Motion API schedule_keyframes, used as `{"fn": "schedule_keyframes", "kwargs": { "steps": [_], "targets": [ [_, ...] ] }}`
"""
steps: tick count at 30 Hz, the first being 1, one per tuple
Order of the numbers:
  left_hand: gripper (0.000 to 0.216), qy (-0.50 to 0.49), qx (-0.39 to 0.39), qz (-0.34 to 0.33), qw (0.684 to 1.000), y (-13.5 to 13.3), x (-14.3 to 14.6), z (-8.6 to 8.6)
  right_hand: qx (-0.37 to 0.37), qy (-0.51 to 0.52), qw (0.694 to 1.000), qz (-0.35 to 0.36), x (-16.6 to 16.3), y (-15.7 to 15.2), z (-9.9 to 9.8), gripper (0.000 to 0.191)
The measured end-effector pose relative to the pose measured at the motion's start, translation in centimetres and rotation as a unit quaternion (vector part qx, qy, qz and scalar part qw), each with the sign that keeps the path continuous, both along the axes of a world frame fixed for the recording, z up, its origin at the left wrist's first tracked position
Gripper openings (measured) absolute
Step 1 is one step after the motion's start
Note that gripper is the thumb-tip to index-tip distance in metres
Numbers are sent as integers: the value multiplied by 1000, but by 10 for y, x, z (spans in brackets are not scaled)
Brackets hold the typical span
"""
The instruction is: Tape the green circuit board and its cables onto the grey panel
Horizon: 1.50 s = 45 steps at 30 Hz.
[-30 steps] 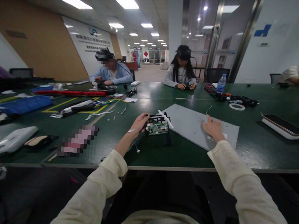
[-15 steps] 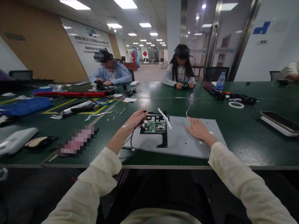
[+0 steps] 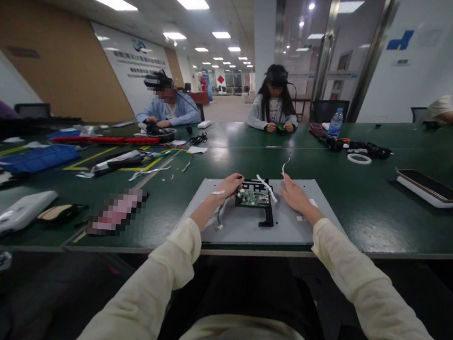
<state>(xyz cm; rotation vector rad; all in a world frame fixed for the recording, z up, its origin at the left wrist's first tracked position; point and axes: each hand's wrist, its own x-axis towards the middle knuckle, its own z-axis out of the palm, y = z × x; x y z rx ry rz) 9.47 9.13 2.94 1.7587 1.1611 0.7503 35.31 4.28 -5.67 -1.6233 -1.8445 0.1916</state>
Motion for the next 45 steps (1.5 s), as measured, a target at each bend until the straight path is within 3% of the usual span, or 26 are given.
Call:
{"fn": "schedule_keyframes", "kwargs": {
  "steps": [7,15,17,20,22,25,45],
  "targets": [
    [15,71,57,31,995,13,14,-20,-8,15,1000,-4,2,-1,1,60],
    [16,193,166,38,966,6,7,-13,-4,17,1000,-5,-1,-3,3,60],
    [28,228,207,11,951,3,3,-11,-4,18,1000,-5,-2,-4,4,59],
    [52,257,250,-103,928,2,-3,-13,-5,17,1000,-7,-2,-4,4,59],
    [71,252,238,-172,922,1,-6,-17,-3,15,1000,-6,-2,-4,4,59],
    [87,242,224,-205,922,-2,-9,-23,-1,21,1000,-4,-2,-5,4,59],
    [88,191,192,-213,939,-6,-4,-36,13,104,994,16,-9,-21,19,58]
  ]
}}
